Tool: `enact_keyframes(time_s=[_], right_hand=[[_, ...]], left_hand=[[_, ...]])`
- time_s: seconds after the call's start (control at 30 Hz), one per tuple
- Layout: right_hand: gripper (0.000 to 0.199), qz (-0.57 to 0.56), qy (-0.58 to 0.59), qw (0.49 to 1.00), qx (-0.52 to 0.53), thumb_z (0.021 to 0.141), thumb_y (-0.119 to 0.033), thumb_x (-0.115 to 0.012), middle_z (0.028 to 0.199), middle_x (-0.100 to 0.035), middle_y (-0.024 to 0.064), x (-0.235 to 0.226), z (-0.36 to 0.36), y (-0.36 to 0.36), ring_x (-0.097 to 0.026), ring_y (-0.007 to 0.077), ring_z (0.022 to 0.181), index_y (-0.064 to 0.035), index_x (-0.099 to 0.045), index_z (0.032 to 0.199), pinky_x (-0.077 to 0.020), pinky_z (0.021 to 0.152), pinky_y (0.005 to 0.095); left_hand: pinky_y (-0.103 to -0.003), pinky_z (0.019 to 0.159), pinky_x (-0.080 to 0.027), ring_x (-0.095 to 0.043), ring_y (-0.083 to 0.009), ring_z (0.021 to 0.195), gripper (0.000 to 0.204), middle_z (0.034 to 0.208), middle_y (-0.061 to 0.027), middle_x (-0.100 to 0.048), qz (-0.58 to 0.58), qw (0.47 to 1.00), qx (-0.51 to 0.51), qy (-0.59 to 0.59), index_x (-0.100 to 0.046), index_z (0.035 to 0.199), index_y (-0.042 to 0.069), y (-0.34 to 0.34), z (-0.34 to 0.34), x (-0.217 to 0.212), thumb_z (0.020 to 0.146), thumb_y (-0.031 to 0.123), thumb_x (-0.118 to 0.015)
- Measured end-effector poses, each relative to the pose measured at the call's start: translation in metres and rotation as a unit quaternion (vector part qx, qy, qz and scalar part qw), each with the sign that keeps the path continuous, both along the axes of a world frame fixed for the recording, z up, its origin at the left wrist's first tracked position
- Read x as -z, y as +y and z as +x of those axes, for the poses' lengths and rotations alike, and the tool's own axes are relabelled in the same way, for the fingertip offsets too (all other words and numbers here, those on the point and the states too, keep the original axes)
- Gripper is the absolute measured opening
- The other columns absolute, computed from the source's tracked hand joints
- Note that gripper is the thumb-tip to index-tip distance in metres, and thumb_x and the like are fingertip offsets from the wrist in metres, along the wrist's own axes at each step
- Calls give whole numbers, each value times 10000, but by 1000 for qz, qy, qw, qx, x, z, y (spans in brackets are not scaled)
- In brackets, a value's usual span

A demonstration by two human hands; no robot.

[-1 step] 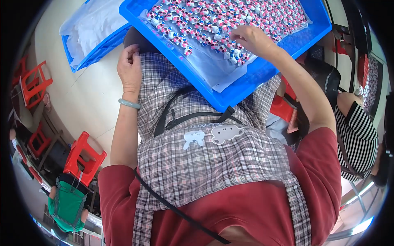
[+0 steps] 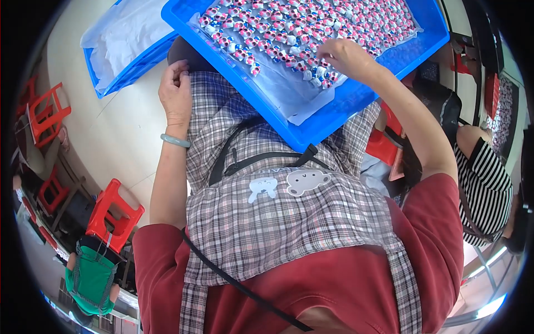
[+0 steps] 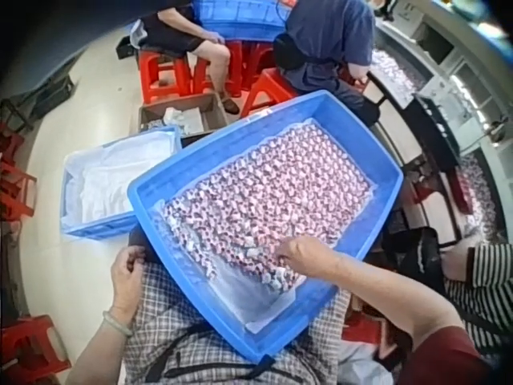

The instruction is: The person sorts small toys into containers by hand, inspecting each one before placing it into a blue tray.

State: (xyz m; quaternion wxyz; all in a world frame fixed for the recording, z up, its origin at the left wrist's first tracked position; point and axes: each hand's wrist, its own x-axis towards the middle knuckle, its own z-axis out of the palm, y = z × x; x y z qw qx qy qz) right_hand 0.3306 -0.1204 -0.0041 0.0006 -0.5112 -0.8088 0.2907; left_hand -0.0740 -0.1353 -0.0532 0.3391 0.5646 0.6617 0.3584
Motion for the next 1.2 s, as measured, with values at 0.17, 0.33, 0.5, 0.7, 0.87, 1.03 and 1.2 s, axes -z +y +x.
enact_keyframes(time_s=[0.17,0.33,0.5,0.7,0.87,1.03,1.2], right_hand=[[154,-78,-298,946,-97,851,-71,-613,971,-712,116,2,-3,-24,-710,287,928,-78,-691,983,-577,792,414],[174,-48,-334,937,-89,850,-78,-611,994,-714,116,4,-1,-27,-712,287,947,-68,-679,1010,-578,779,418],[220,-60,-252,961,-100,840,-88,-632,1001,-705,113,15,2,-33,-702,293,953,-68,-647,1059,-578,766,420],[280,44,-163,978,-124,831,-94,-664,1020,-611,114,17,-21,-42,-679,303,907,-65,-588,1099,-576,756,408],[240,45,-211,960,-181,836,-48,-617,1078,-599,128,22,-31,-36,-687,296,921,-36,-596,1076,-585,743,390],[275,0,-180,966,-185,831,-30,-611,1129,-617,154,40,-24,-34,-695,302,932,-23,-611,1106,-592,752,393],[188,11,-34,995,-91,860,-56,-610,1007,-592,136,58,-13,-34,-672,340,886,-46,-577,1045,-569,743,434]], left_hand=[[-288,831,-532,-680,-159,930,214,997,-84,-710,3,1000,7,2,-667,1098,39,2,3,0,920,4,-554],[-289,829,-536,-681,-160,931,214,1000,-82,-710,1,1000,6,-2,-666,1100,34,0,3,-1,919,4,-556],[-292,826,-541,-686,-159,921,212,989,-86,-713,2,1000,4,4,-668,1100,31,-1,3,-3,922,3,-557],[-291,823,-540,-687,-160,919,211,985,-87,-714,7,1000,5,4,-669,1099,30,0,2,-1,920,5,-561],[-290,818,-540,-685,-162,913,214,985,-87,-713,5,1000,6,11,-670,1099,34,0,2,0,916,5,-561],[-291,814,-541,-683,-161,904,215,981,-87,-713,8,1000,2,6,-671,1096,35,0,1,2,916,5,-557],[-292,806,-543,-683,-159,892,213,969,-86,-713,3,1000,1,11,-671,1095,34,0,5,-5,915,6,-559]])
